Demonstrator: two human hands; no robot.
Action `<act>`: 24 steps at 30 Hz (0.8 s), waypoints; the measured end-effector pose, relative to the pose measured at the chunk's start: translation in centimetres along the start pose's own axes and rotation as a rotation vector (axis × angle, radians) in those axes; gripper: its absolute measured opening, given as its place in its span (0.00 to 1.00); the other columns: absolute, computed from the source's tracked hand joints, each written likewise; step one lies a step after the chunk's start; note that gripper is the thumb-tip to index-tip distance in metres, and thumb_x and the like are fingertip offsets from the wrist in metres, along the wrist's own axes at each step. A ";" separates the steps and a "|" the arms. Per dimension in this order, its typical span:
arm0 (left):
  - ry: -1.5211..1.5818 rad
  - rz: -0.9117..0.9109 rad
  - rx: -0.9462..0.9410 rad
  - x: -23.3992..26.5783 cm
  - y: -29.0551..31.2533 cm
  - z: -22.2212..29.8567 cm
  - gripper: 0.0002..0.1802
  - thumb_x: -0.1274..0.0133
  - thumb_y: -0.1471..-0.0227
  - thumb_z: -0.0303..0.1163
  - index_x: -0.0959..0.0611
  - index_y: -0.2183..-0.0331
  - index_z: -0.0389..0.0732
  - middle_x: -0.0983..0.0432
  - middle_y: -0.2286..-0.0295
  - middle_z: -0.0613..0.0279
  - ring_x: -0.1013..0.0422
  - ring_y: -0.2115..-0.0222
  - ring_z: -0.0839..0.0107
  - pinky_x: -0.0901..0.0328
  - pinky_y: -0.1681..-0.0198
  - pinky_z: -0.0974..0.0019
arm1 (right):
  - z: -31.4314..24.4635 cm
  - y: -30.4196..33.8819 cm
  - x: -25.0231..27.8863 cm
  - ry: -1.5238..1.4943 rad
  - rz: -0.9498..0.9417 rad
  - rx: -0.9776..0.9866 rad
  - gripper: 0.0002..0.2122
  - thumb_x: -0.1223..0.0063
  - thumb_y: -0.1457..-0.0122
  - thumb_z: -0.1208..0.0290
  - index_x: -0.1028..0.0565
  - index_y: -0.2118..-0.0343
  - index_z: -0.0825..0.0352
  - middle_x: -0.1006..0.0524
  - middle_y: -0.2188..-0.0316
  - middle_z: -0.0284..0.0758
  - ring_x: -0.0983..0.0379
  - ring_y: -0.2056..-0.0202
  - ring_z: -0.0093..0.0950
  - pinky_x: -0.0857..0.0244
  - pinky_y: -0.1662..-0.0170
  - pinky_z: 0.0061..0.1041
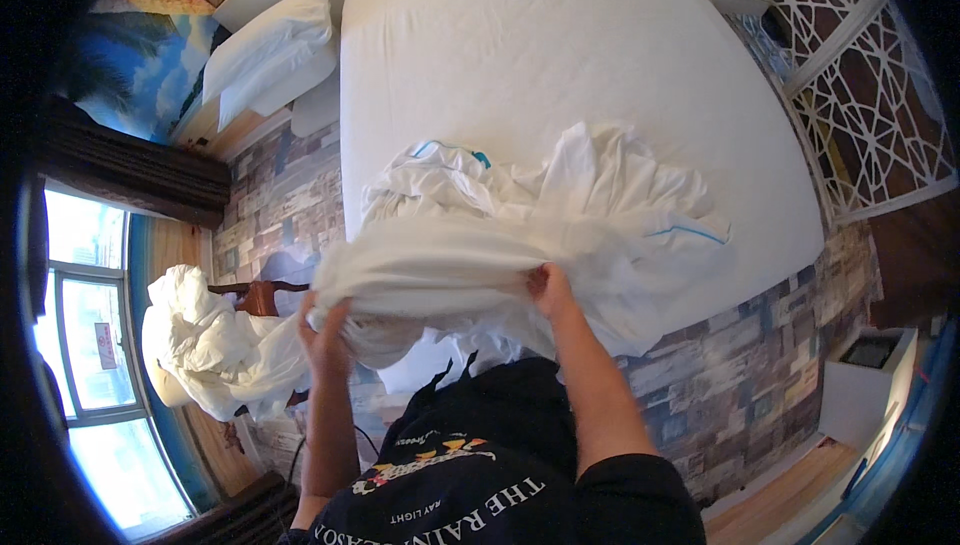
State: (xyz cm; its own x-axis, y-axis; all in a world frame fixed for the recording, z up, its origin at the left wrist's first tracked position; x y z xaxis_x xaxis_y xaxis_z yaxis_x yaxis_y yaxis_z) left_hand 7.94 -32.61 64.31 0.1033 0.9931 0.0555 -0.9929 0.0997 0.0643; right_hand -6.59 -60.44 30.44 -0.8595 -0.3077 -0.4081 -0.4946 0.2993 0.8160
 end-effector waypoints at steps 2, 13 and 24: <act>-0.005 -0.029 0.049 -0.8 1.0 -2.0 0.13 0.43 0.59 0.24 0.23 0.66 0.34 0.27 0.70 0.64 0.32 0.67 0.73 0.38 0.60 0.71 | -0.4 -0.9 0.0 -0.624 0.055 -0.168 0.27 0.55 0.42 0.49 0.35 0.46 0.64 0.33 0.46 0.40 0.37 0.47 0.43 0.42 0.45 0.48; 0.503 0.343 -0.016 4.7 -3.0 2.2 0.20 0.50 0.48 0.31 0.29 0.53 0.34 0.29 0.57 0.52 0.30 0.57 0.61 0.34 0.53 0.59 | -5.0 -8.0 3.0 0.117 0.447 0.064 0.22 0.49 0.44 0.52 0.31 0.53 0.63 0.26 0.59 0.37 0.26 0.62 0.36 0.28 0.61 0.35; 0.374 0.346 -0.053 -0.7 -0.6 -0.6 0.12 0.47 0.50 0.26 0.25 0.61 0.35 0.27 0.66 0.59 0.30 0.65 0.71 0.35 0.60 0.69 | -27.7 1.5 -10.7 0.119 -0.140 0.669 0.24 0.56 0.38 0.53 0.37 0.45 0.64 0.34 0.48 0.33 0.37 0.51 0.26 0.42 0.51 0.29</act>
State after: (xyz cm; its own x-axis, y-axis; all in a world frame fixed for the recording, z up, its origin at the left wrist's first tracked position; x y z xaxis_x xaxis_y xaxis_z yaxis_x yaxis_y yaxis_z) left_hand 8.41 -33.30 63.65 -0.2500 0.9217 -0.2965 -0.9680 -0.2452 0.0539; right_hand 5.46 -81.71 47.39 -0.7810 -0.4695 -0.4118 -0.6055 0.7306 0.3156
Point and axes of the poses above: each hand's wrist, its own y-axis away from the middle knuckle, its own x-axis out of the back of the hand, z = x × y, the point moved 4 cm from there along -y, towards the middle knuckle
